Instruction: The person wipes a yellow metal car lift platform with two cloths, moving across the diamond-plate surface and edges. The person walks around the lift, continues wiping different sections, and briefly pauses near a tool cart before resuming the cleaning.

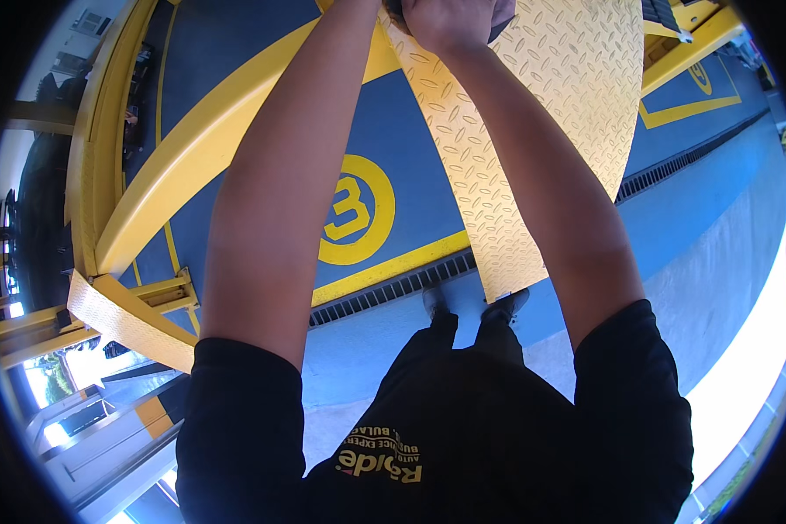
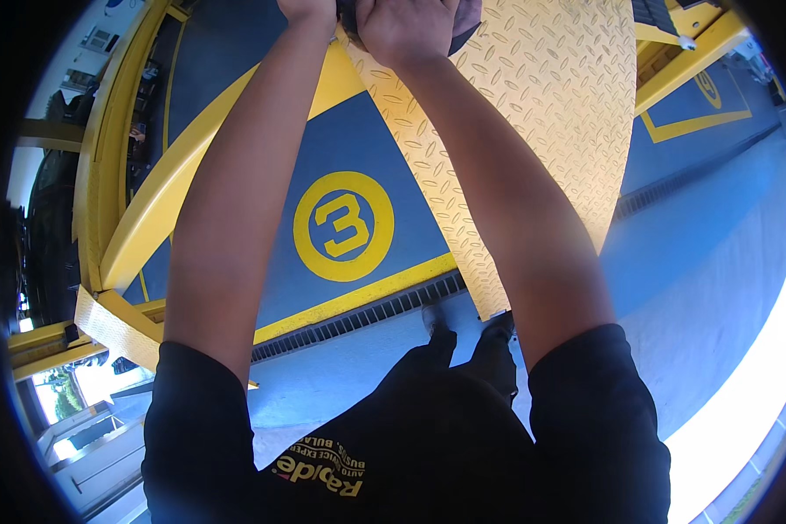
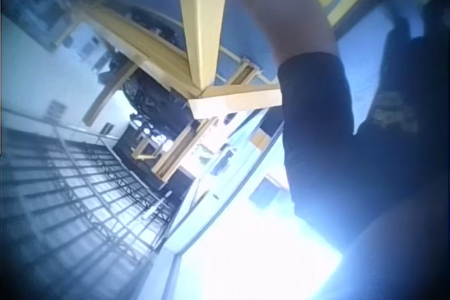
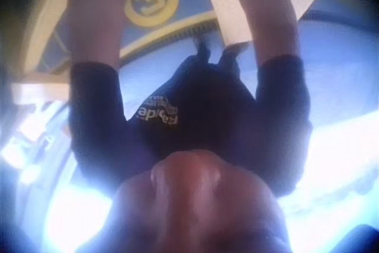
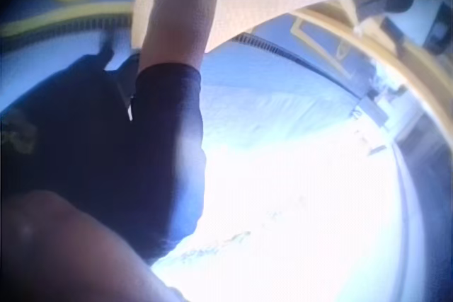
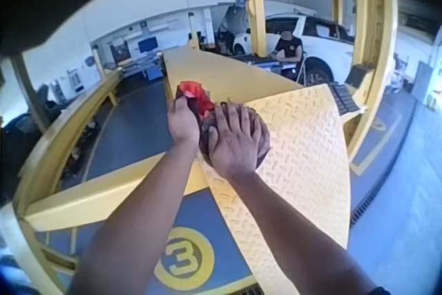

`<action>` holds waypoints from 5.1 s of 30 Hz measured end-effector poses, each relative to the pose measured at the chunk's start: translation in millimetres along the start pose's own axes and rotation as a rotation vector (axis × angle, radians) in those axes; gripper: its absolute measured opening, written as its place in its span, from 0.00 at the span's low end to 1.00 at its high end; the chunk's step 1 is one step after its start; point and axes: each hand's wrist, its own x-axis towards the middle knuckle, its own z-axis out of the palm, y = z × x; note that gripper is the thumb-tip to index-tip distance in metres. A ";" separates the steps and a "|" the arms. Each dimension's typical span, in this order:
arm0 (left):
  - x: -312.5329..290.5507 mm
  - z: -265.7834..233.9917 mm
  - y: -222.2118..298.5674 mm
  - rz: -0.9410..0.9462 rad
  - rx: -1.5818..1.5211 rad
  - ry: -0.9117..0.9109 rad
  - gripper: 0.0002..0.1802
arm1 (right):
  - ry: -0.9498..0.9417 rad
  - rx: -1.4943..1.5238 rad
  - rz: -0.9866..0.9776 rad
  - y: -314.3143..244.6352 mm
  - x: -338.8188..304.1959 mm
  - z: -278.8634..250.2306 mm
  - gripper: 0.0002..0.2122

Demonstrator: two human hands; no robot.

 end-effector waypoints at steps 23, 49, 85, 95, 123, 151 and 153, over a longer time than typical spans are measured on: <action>-23.9 -5.2 47.6 0.627 0.534 -0.152 0.14 | 0.125 -0.004 0.011 -11.4 -40.4 2.1 0.26; -111.1 -117.7 -22.4 0.612 0.974 -0.298 0.29 | 0.104 0.042 0.010 -26.3 -6.8 11.5 0.24; 65.2 -810.4 -119.5 -0.021 1.457 0.120 0.32 | -0.020 0.023 -0.021 -4.5 -4.2 8.3 0.28; 17.4 -559.7 -66.5 0.354 1.418 -0.291 0.31 | 0.088 -0.069 -0.068 -22.6 -9.0 4.4 0.25; -69.1 -164.4 -39.7 1.282 0.937 -0.613 0.29 | 0.148 -0.005 0.093 -22.3 -16.7 5.4 0.27; -106.7 -210.2 -119.6 1.444 1.086 -0.349 0.27 | 0.091 -0.025 -0.088 -20.4 -8.9 6.2 0.25; -113.1 -249.7 -115.1 1.203 0.977 -0.223 0.27 | 0.077 -0.016 -0.062 -15.3 -7.3 4.7 0.26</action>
